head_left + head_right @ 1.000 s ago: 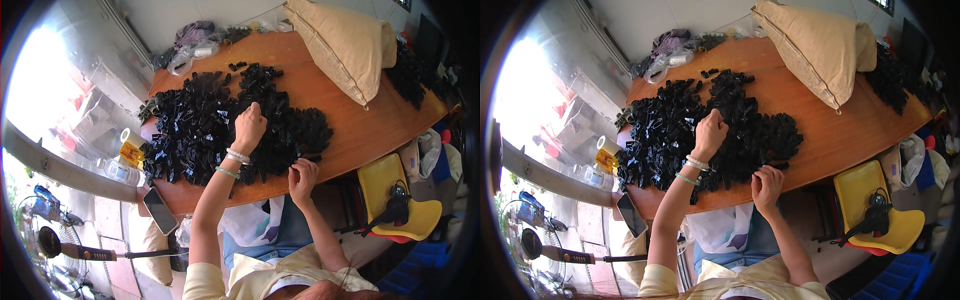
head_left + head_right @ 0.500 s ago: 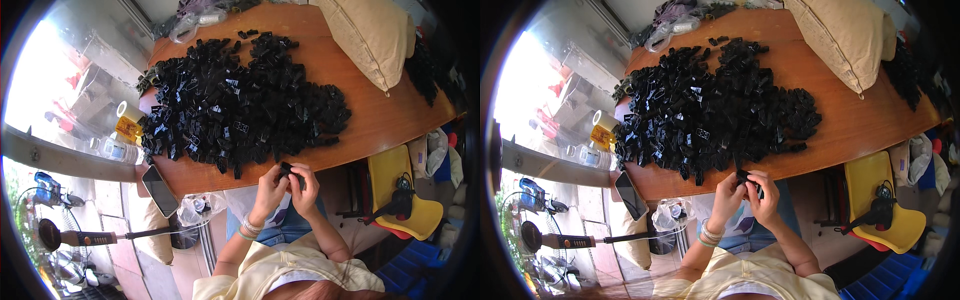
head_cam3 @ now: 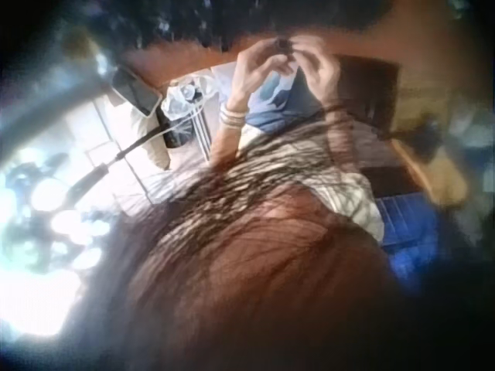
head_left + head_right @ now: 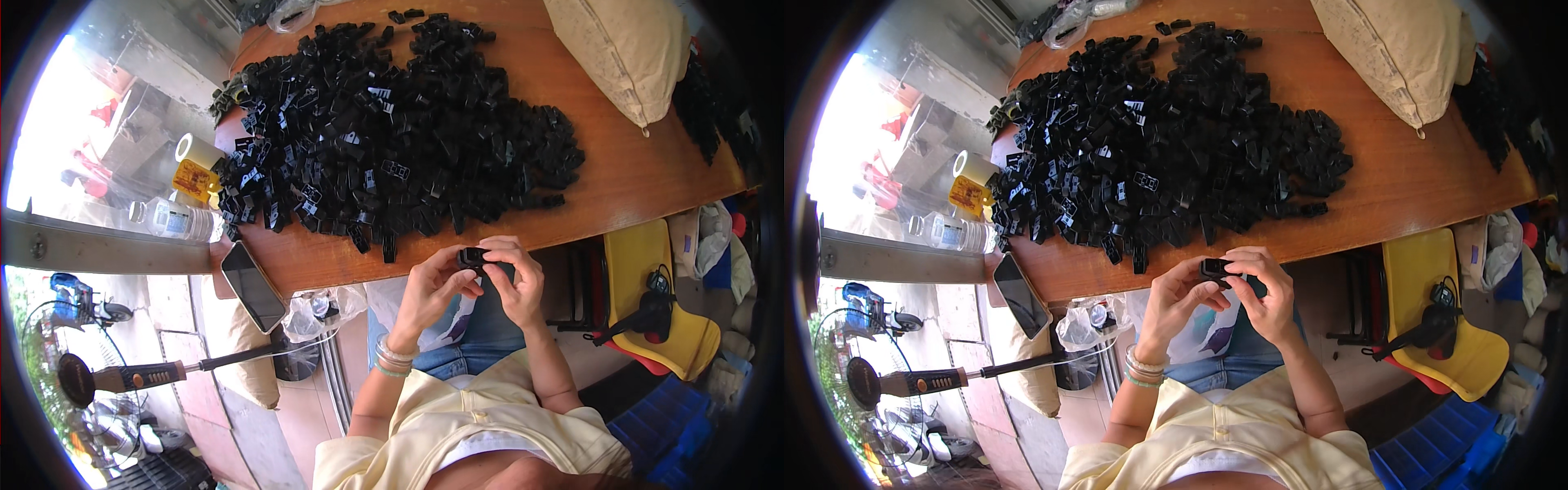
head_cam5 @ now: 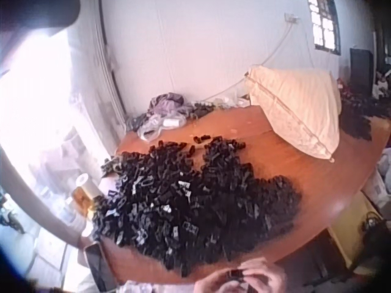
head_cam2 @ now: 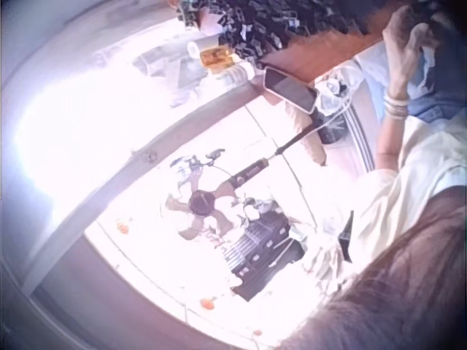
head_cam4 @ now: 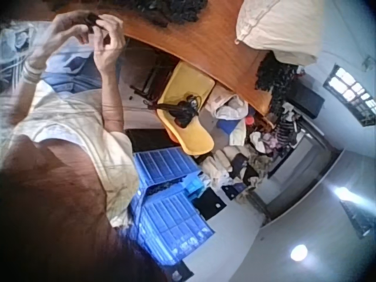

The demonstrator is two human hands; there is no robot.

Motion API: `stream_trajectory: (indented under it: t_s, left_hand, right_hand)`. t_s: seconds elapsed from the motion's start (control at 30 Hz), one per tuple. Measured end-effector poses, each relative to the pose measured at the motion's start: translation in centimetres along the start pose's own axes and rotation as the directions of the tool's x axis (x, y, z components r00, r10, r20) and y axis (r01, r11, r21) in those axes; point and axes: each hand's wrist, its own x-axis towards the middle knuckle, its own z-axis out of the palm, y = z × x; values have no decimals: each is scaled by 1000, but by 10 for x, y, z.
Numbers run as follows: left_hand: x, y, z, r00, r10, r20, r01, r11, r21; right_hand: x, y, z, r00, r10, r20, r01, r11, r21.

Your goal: The person assembles plastic components by hand, selecting parts from a pile on the table, fitting them together, and placing the assembled pieces into a bag.

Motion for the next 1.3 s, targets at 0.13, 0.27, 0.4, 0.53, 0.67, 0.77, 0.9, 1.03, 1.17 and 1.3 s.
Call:
stream_trajectory:
  t_s: [0.13,0.27,0.4,0.53,0.67,0.77,0.9,1.03,1.17,1.3]
  left_hand:
    - [-2,0,1,999,31,11,-31,999,24]
    - [-7,-3,11,979,200,-48,-178,942,283]
    - [-15,-7,17,910,409,-64,-324,800,505]
    - [-28,-5,24,902,396,-174,-265,825,499]
    - [-27,-2,4,848,523,-83,-322,633,704]
    - [-25,2,-20,775,627,-77,-273,442,854]
    - [-14,4,-33,708,647,-283,23,380,925]
    - [-2,-7,-32,738,639,-219,1,323,946]
    - [15,-13,-17,750,648,-135,-108,321,941]
    - [27,-2,-6,763,637,-109,-131,318,939]
  right_hand:
    - [0,-5,-5,997,-40,64,42,998,-43]
    - [-11,-8,3,993,116,-6,-114,981,155]
    - [-17,-9,8,974,223,45,-228,954,196]
    - [-20,-17,15,972,234,22,-235,963,129]
    - [-17,-12,12,953,250,173,-263,963,56]
    - [-33,0,17,918,216,334,-134,959,-252]
    - [-45,13,17,916,146,374,-2,934,-358]
    - [-25,4,11,985,39,170,16,952,-307]
    - [6,8,4,996,-34,-82,2,930,-367]
    - [36,17,-1,989,-142,-51,76,761,-644]
